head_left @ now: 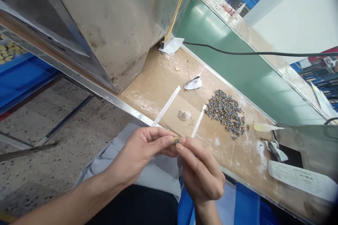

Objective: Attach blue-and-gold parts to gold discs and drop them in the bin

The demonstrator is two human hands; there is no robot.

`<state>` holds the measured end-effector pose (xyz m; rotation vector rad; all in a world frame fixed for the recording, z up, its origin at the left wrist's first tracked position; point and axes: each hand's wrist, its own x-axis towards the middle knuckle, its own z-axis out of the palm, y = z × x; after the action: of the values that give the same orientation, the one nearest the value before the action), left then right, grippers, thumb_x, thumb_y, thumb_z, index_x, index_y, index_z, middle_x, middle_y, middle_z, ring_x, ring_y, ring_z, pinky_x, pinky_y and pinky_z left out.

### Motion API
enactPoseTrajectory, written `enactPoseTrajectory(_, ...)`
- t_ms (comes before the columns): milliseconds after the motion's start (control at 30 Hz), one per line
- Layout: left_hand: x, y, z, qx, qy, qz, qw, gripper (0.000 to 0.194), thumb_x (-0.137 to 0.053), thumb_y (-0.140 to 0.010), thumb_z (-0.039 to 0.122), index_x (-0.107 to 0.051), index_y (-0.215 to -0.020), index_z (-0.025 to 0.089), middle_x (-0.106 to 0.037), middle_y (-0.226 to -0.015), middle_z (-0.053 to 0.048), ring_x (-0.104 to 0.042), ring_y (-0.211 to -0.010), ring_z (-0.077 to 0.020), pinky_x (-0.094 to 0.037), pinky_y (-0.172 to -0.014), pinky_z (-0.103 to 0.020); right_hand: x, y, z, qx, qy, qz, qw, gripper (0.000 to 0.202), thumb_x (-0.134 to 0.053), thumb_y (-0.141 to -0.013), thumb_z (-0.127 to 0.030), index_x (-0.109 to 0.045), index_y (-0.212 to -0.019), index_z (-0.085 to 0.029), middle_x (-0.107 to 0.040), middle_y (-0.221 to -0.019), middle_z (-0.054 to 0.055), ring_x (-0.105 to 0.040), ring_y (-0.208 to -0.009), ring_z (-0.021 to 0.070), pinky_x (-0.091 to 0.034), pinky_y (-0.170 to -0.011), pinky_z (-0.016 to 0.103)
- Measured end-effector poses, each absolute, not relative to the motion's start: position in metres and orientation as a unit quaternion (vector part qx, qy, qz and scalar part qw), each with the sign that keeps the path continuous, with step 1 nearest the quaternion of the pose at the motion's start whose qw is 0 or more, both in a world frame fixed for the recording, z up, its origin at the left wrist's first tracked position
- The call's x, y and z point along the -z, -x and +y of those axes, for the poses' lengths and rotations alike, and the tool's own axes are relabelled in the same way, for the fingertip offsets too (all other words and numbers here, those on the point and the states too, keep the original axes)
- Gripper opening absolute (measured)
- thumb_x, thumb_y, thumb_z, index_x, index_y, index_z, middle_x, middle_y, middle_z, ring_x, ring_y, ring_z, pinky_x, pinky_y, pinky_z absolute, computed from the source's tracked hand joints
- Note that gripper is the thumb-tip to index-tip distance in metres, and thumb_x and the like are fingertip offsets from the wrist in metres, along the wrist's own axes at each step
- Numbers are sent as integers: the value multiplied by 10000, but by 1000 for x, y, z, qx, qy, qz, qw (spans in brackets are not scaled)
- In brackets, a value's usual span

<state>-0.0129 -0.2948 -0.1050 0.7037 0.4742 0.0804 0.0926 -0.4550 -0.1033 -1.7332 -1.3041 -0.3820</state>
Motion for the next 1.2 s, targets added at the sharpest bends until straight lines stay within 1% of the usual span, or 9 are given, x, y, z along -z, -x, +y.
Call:
enactPoseTrajectory(167, 107, 14, -297, -48, -360, 226, 904, 167, -964, -952, 324, -930, -1091, 239, -913, -1026, -28, -849, -943, -146, -673, -899, -197, 114, -88, -462, 198, 704, -541, 415, 437, -823, -957, 56, -834, -1337, -160, -838, -1298, 113, -851, -1142, 292, -778, -939, 412)
enactPoseTrajectory(367, 106, 10, -304, -92, -408, 246, 874, 88, -925, -953, 258, -927, -1025, 207, -919, -988, -36, -877, -943, -175, -683, -878, -197, 122, -81, -470, 203, 715, -546, 387, 444, -806, -985, 43, -811, -1384, -153, -832, -1322, 115, -843, -1178, 302, -784, -958, 423)
enactPoseTrajectory(533, 106, 16, -311, -109, -466, 262, 838, 131, -871, -1012, 307, -913, -1074, 199, -920, -1047, -54, -890, -1007, -225, -701, -937, -255, 130, -77, -470, 204, 720, -530, 399, 505, -802, -989, 20, -807, -1414, -254, -839, -1331, 75, -859, -1153, 309, -802, -940, 424)
enactPoseTrajectory(700, 107, 20, -314, -125, -522, 267, 800, 134, -849, -1032, 319, -915, -1090, 219, -915, -1046, -45, -885, -988, -230, -706, -933, -281, 135, -76, -474, 191, 717, -521, 421, 559, -844, -969, -10, -795, -1436, -313, -818, -1400, 67, -860, -1163, 344, -806, -951, 488)
enactPoseTrajectory(767, 105, 20, -315, -126, -530, 268, 795, 127, -840, -1033, 301, -917, -1083, 214, -913, -1022, -45, -884, -965, -228, -708, -915, -282, 134, -74, -474, 199, 716, -522, 419, 554, -846, -966, -7, -798, -1431, -304, -813, -1412, 71, -863, -1149, 339, -808, -946, 484)
enactPoseTrajectory(900, 101, 20, -317, -134, -531, 270, 792, 127, -851, -1023, 307, -926, -1083, 222, -916, -1037, -45, -887, -955, -230, -710, -912, -285, 132, -71, -471, 230, 718, -512, 412, 534, -818, -953, 52, -808, -1410, -225, -823, -1384, 89, -865, -1114, 314, -805, -925, 440)
enactPoseTrajectory(1067, 99, 20, -316, -133, -547, 268, 781, 133, -845, -1020, 279, -933, -1102, 221, -918, -1037, -52, -892, -956, -247, -721, -903, -306, 128, -72, -466, 222, 708, -521, 422, 513, -823, -936, 70, -815, -1391, -167, -817, -1380, 118, -853, -1134, 320, -797, -916, 444)
enactPoseTrajectory(1133, 99, 19, -315, -134, -555, 270, 775, 131, -849, -1014, 272, -932, -1098, 215, -919, -1036, -54, -894, -955, -252, -723, -902, -310, 126, -73, -467, 213, 703, -521, 436, 510, -816, -937, 68, -820, -1388, -171, -824, -1357, 121, -852, -1133, 317, -790, -915, 440)
enactPoseTrajectory(1200, 99, 16, -314, -136, -573, 274, 761, 125, -856, -1014, 290, -929, -1079, 213, -919, -1032, -54, -893, -950, -253, -723, -903, -313, 124, -74, -469, 184, 713, -497, 459, 489, -811, -965, 23, -821, -1393, -214, -834, -1332, 111, -853, -1126, 308, -780, -925, 449)
